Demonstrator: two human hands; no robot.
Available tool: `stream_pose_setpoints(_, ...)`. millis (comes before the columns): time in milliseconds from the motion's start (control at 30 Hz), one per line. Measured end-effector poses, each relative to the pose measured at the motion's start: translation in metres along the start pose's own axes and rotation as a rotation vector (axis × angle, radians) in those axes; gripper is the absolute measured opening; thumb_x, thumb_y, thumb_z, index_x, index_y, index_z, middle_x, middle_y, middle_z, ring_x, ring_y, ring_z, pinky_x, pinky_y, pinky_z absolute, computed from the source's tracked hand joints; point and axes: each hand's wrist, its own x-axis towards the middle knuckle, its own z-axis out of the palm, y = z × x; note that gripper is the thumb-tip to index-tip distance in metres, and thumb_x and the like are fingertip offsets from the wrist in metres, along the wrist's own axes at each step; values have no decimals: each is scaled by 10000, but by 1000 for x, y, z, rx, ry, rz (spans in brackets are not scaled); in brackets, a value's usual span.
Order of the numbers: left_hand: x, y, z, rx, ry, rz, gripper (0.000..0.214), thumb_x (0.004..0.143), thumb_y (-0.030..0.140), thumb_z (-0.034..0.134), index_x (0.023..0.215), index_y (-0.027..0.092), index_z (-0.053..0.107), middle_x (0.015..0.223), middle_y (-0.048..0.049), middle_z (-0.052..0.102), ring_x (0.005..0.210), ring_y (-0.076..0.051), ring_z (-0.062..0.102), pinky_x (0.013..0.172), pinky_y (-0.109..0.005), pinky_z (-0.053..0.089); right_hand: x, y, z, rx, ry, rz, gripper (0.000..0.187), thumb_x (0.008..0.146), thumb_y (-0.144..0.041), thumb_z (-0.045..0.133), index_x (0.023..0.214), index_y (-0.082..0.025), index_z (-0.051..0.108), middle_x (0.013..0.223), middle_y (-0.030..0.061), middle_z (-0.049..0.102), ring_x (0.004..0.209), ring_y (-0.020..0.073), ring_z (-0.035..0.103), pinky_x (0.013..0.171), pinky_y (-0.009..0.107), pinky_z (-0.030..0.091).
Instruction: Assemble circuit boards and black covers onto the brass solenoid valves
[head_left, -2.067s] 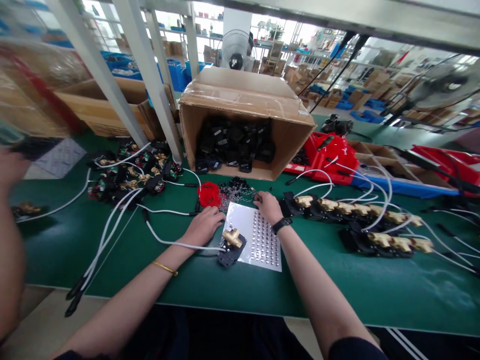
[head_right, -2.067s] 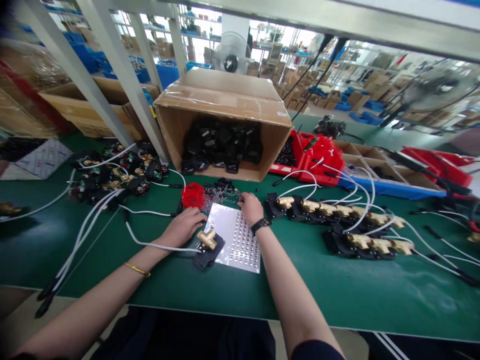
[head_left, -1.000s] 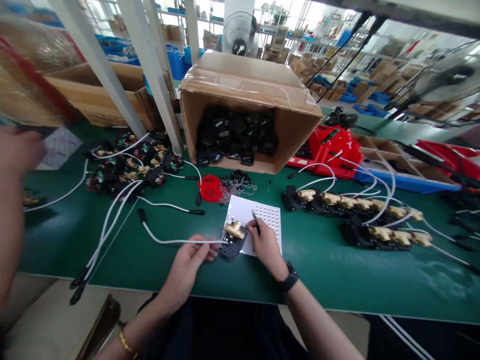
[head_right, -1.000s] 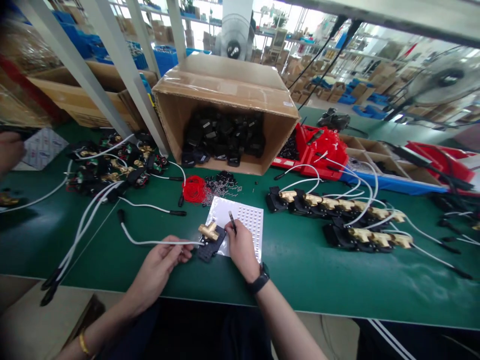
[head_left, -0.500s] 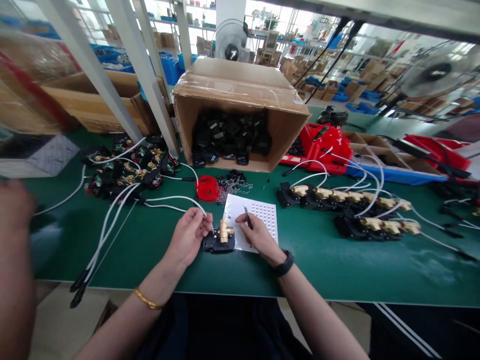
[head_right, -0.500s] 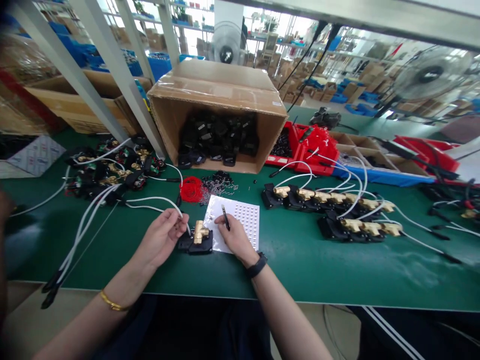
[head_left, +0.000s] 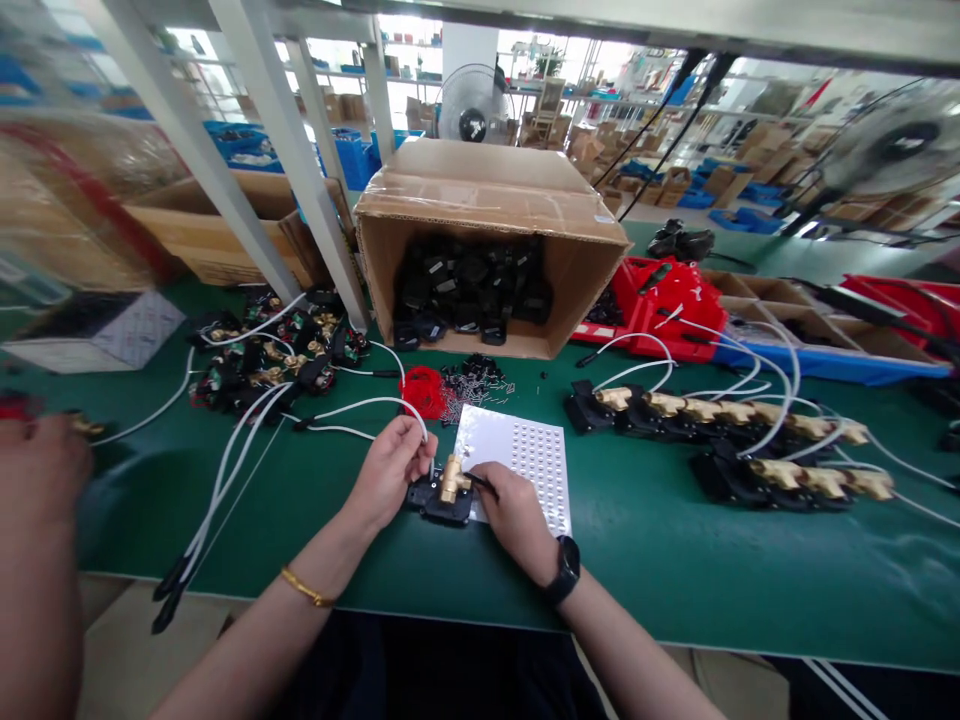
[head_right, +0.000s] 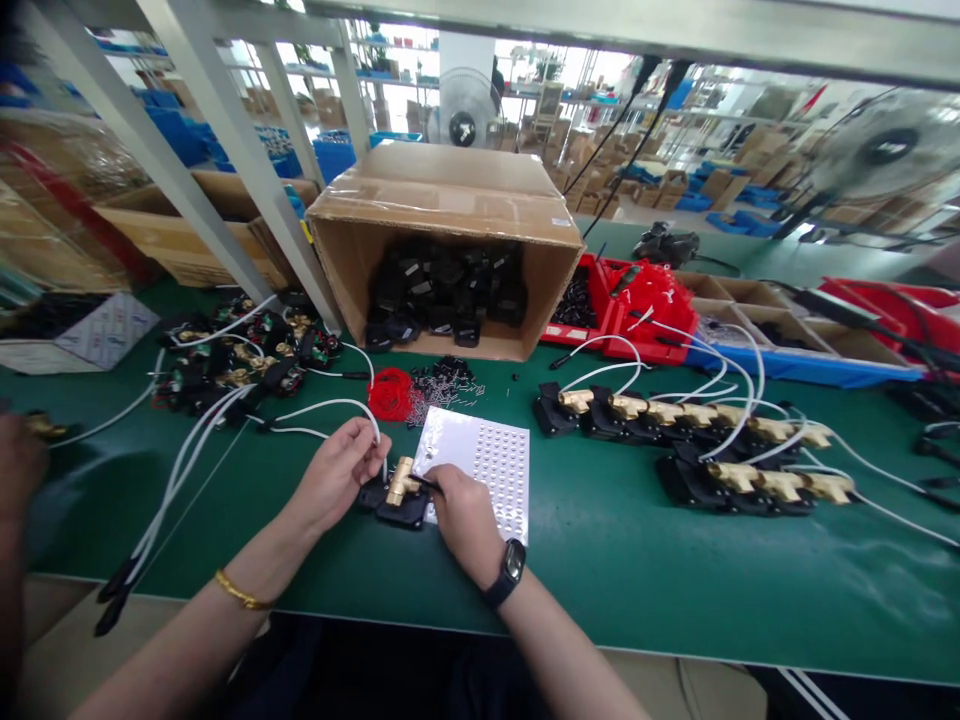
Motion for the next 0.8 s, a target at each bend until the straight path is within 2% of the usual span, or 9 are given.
stream_pose_setpoints(133,0,0,-2,19,22,28,216,813,361,564,756,164,496,720,-6,590,501,-59,464,443,-165,316,-7,5,6,2,53,-43,225,807,-73,446,908,-178,619,863,60,679,792,190,638,701,293,504)
stream_pose_setpoints(167,-3,-1,-4,40,80,68,209,803,354,574,751,161,513,767,-19,603,533,-70,487,471,-176,350,-9,4,6,2,50,-50,248,799,-63,441,928,-176,621,889,62,683,815,190,641,723,296,509)
stream_pose_setpoints(233,-13,-6,-10,97,269,178,165,775,315,608,746,163,550,835,-24,603,622,-91,522,567,-199,413,-14,1,5,-10,33,-46,303,788,-44,422,979,-175,618,942,67,684,863,192,644,768,310,513)
stream_pose_setpoints(300,-30,-15,-19,204,461,260,104,737,261,648,746,174,591,813,-9,597,692,-113,538,660,-216,438,-20,-6,3,-27,-14,-25,332,797,-70,434,1073,-175,585,1027,77,667,932,205,632,816,337,508)
stream_pose_setpoints(367,-50,-25,-28,340,531,248,71,702,225,678,740,188,631,753,-7,609,709,-139,558,693,-235,449,-27,-14,1,-48,-76,13,399,799,-167,520,1198,-175,497,1136,97,619,1008,239,600,854,384,495)
stream_pose_setpoints(467,-72,-40,-35,506,468,201,29,677,218,699,692,209,675,747,-36,658,732,-191,603,739,-294,470,-32,-26,3,-84,-112,84,557,757,-283,622,1258,-185,398,1209,117,558,1048,283,570,852,429,491)
stream_pose_setpoints(533,-77,-45,-36,566,400,218,13,681,218,695,680,231,694,769,-50,681,764,-216,614,785,-330,468,-32,-30,6,-103,-103,115,487,771,-271,603,1212,-198,410,1187,111,559,1023,282,578,833,426,496)
stream_pose_setpoints(600,-78,-46,-34,615,347,257,45,691,212,685,688,250,708,785,-57,692,787,-230,614,811,-352,460,-31,-31,9,-116,-107,130,430,782,-257,584,1176,-208,419,1165,102,560,1001,276,586,829,420,494)
stream_pose_setpoints(800,-70,-40,-37,767,195,323,90,731,219,649,748,268,724,804,-63,706,789,-236,611,809,-350,443,-27,-34,5,-115,-123,139,433,767,-231,595,1160,-220,416,1149,70,557,995,258,587,835,395,486)
